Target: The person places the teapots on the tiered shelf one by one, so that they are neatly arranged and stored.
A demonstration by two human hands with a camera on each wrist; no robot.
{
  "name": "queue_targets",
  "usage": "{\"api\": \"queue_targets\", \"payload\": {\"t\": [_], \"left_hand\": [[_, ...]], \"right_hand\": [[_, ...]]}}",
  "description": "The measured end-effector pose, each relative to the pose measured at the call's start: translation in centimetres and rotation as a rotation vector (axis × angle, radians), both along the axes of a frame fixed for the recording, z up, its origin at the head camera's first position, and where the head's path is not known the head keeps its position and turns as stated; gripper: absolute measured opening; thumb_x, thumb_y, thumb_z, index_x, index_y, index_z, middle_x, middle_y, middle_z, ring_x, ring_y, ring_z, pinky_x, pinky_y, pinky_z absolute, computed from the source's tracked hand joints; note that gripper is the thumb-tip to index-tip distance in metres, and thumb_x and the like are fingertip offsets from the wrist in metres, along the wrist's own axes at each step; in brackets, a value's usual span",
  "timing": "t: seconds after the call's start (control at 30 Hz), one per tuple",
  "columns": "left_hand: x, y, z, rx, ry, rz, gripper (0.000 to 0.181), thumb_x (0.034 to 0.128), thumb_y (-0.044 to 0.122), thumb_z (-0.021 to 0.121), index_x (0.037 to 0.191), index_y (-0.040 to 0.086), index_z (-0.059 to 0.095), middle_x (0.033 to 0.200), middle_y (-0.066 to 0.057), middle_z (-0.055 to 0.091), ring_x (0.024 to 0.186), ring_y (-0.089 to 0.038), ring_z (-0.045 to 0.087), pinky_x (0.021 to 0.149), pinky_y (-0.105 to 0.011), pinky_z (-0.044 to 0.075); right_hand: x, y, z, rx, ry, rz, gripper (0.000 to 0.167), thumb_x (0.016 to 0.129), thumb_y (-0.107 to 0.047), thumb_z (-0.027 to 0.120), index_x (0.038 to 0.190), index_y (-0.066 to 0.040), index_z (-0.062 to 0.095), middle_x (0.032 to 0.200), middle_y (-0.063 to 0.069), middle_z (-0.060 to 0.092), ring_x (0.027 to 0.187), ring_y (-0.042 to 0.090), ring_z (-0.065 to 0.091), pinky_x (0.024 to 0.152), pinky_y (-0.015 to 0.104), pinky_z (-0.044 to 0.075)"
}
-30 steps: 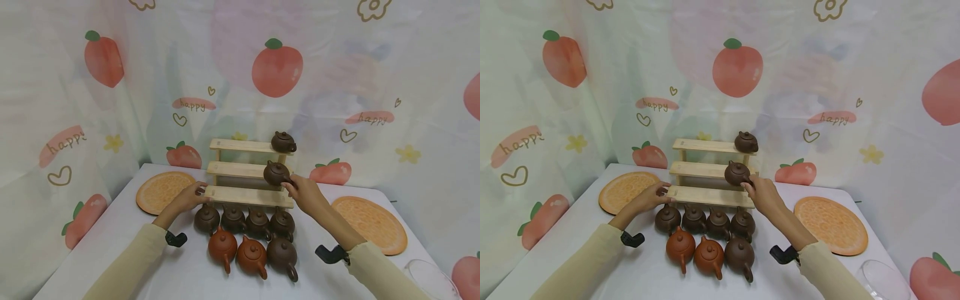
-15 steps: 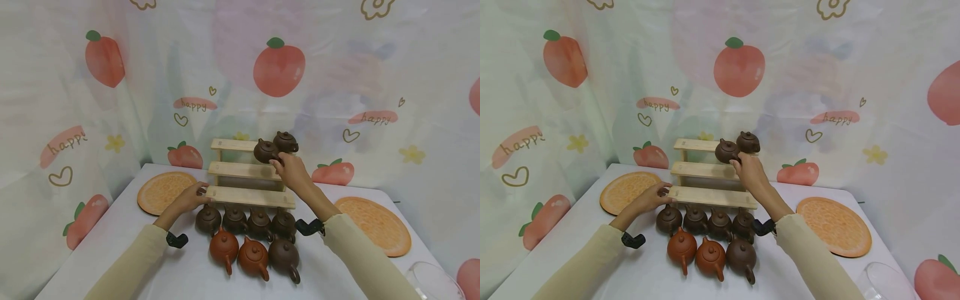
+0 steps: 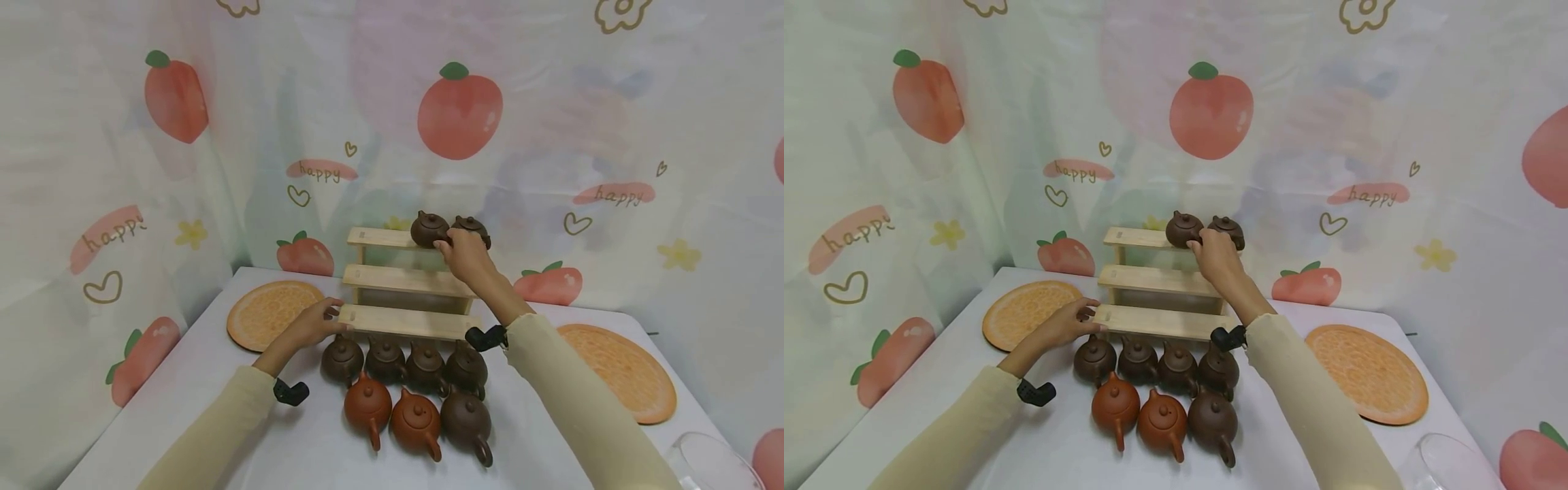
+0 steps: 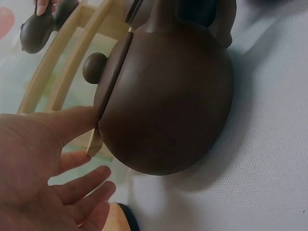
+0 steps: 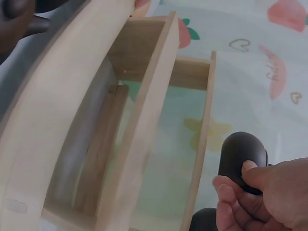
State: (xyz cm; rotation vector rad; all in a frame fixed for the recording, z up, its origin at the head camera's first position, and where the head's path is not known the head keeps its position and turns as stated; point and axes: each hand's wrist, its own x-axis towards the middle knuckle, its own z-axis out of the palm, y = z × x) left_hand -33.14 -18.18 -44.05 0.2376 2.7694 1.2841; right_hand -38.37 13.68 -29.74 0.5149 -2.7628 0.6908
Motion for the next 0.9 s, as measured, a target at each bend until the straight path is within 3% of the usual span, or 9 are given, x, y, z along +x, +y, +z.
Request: {"api": "queue_targets", "payload": {"t": [0.13, 0.27, 0.4, 0.57, 0.9], "left_hand": [[0.1, 0.0, 0.0, -0.006, -0.001, 0.007, 0.066, 0.0961, 0.032, 0.078, 0.150, 0.003, 0.053, 0.142, -0.026, 0.062, 0.135, -0.043, 0.058, 0.108, -0.059, 0.049], [0.2, 0.1, 0.1, -0.008, -0.003, 0.008, 0.066, 0.0962, 0.032, 0.078, 0.150, 0.003, 0.053, 0.142, -0.026, 0.062, 0.134, -0.044, 0.058, 0.108, -0.059, 0.049], [0.2, 0.2, 0.2, -0.016, -0.005, 0.008, 0.066, 0.0962, 0.032, 0.078, 0.150, 0.003, 0.053, 0.142, -0.026, 0.062, 0.134, -0.043, 0.058, 0.108, -0.059, 0.049], [0.2, 0.2, 0.2, -0.021, -0.005, 0.008, 0.066, 0.0960, 0.032, 0.078, 0.150, 0.003, 0.053, 0.142, -0.025, 0.062, 0.135, -0.043, 0.057, 0.108, -0.059, 0.049], [0.1, 0.2, 0.1, -0.021, 0.019, 0.011, 0.064, 0.0955, 0.030, 0.079, 0.147, 0.002, 0.054, 0.139, -0.026, 0.064, 0.132, -0.043, 0.059, 0.107, -0.058, 0.050]], "right_hand": [[-0.8, -0.4, 0.3, 0.028, -0.045, -0.008, 0.035, 0.113, -0.022, 0.052, 0.127, 0.008, 0.065, 0.099, 0.024, 0.069, 0.083, 0.036, 0.068, 0.076, 0.045, 0.052], [-1.4, -0.7, 0.4, 0.041, -0.085, -0.023, 0.049, 0.114, -0.023, 0.051, 0.149, 0.011, 0.050, 0.117, 0.028, 0.071, 0.102, 0.041, 0.071, 0.095, 0.052, 0.055], [-1.7, -1.2, 0.5, 0.028, -0.111, -0.045, 0.052, 0.113, -0.023, 0.051, 0.152, 0.011, 0.046, 0.110, 0.026, 0.075, 0.104, 0.041, 0.072, 0.104, 0.055, 0.053], [-1.9, -1.6, 0.6, 0.021, -0.122, -0.061, 0.053, 0.113, -0.023, 0.053, 0.152, 0.012, 0.045, 0.101, 0.024, 0.076, 0.100, 0.039, 0.073, 0.101, 0.052, 0.054], [-2.7, -1.8, 0.2, 0.020, -0.148, -0.066, 0.053, 0.113, -0.024, 0.053, 0.152, 0.012, 0.046, 0.112, 0.026, 0.075, 0.106, 0.040, 0.072, 0.103, 0.053, 0.054]]}}
